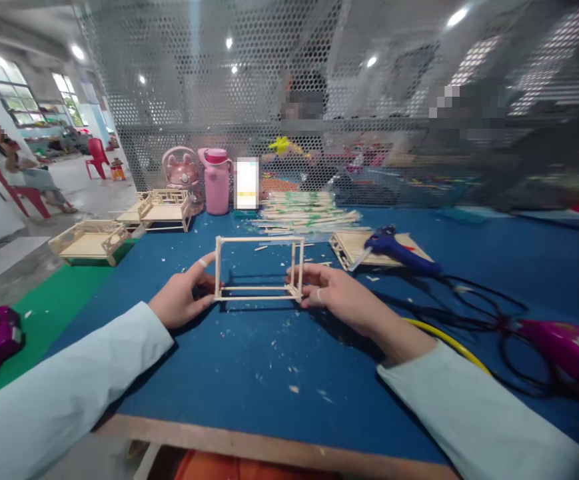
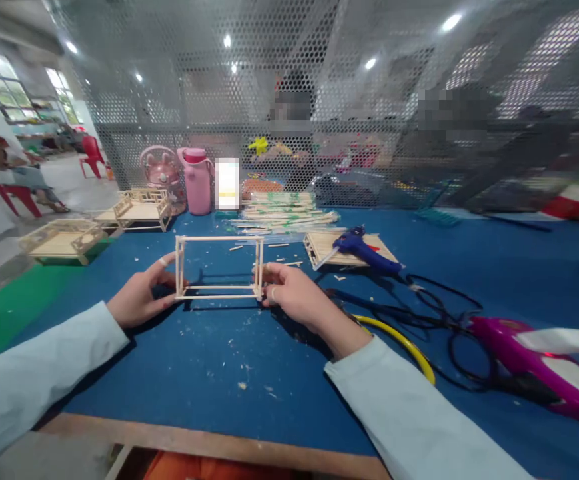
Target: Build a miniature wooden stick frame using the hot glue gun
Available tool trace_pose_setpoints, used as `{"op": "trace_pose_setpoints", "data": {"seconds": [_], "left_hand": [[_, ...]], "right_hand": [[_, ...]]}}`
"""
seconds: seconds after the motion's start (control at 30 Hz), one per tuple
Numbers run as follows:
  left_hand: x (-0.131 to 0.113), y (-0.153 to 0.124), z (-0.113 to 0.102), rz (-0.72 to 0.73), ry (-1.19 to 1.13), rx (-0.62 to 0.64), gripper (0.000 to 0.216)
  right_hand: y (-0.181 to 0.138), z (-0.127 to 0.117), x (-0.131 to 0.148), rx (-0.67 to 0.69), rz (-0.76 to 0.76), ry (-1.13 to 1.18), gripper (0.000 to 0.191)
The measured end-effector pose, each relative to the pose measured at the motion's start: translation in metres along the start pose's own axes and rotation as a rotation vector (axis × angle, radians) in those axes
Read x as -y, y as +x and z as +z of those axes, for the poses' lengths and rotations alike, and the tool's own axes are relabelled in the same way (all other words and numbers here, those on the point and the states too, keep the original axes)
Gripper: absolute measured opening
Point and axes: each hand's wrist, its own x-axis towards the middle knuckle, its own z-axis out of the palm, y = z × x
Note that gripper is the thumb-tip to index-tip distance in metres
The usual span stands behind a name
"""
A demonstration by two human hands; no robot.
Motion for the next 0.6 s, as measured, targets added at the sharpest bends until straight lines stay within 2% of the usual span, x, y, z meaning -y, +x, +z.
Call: {"op": "trace_pose_setpoints", "data": {"seconds": [0.17, 0.33, 0.6], "left_hand": [[0.005, -0.005, 0.001, -0.015, -0.038, 0.031, 0.080], [0.002, -0.006, 0.000, -0.037, 0.011, 0.022, 0.080], [0.001, -0.013, -0.004, -0.044, 0.073, 0.055, 0.074]], "right_hand": [[0.000, -0.003, -0.004, 0.071, -0.043, -0.139, 0.033], [-0.006, -0.001, -0.013, 0.055, -0.139, -0.387, 0.027], [-0.013, 0.005, -0.012, 0.049, -0.218, -0.561, 0.022]]}}
